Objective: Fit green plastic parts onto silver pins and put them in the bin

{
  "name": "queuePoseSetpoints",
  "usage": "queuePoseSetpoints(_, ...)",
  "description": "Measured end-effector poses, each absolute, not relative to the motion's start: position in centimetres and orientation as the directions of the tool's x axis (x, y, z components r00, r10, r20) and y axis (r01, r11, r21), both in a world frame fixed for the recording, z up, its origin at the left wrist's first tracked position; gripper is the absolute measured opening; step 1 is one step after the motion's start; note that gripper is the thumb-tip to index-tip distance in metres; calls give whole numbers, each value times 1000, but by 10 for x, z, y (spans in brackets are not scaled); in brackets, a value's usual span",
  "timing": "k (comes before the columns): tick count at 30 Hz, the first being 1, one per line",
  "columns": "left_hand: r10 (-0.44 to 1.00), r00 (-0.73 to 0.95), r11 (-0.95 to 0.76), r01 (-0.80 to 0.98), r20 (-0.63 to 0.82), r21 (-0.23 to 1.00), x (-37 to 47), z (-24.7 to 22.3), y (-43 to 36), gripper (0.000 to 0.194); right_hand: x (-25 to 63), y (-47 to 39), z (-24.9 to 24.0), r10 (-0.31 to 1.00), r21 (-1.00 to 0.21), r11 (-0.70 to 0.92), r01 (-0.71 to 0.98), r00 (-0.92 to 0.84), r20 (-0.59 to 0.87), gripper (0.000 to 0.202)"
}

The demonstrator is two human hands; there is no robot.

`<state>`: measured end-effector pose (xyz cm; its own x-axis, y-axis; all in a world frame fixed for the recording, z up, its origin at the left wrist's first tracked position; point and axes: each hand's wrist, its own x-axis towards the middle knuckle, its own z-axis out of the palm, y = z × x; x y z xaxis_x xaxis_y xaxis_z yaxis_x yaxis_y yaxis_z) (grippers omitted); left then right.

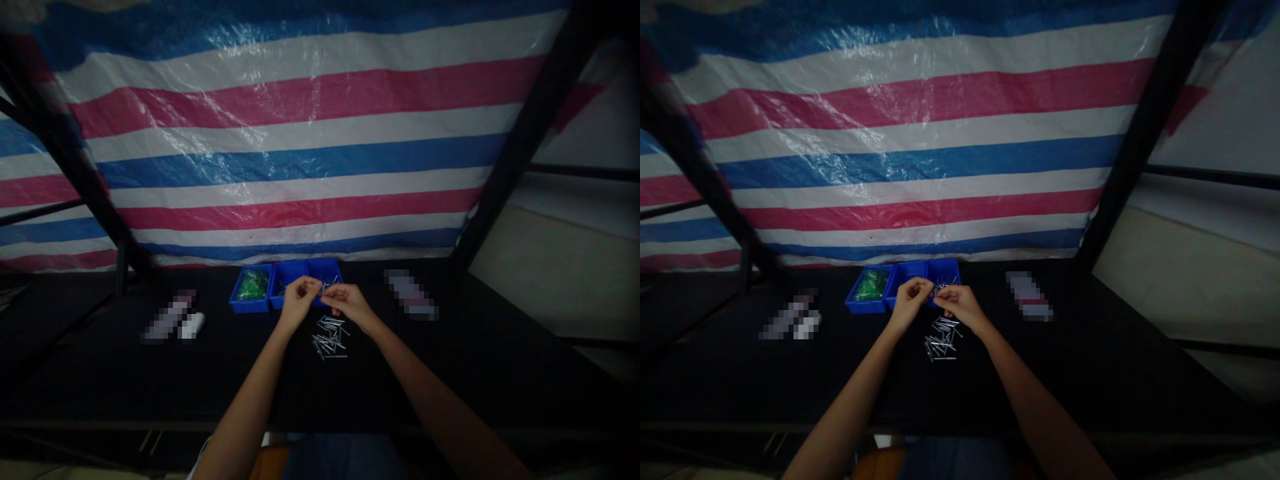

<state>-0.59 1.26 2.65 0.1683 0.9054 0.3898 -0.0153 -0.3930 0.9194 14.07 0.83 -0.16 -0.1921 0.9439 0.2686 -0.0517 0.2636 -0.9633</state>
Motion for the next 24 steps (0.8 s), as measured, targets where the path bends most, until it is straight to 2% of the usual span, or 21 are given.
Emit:
queuePoseSetpoints(8,891,263,-366,-69,371,928,-4,20,13,25,147,13,-2,953,-961,271,-46,-125,275,30)
queuePoseSetpoints(15,883,251,-402,-29,396,915,1,16,12,32,154,11,8,964,-949,247,-198,-50,262,33)
queuePoseSetpoints(24,884,249,-392,-64,395,918,7,11,10,37,150,7,10,967,-947,230,-225,-56,248,32)
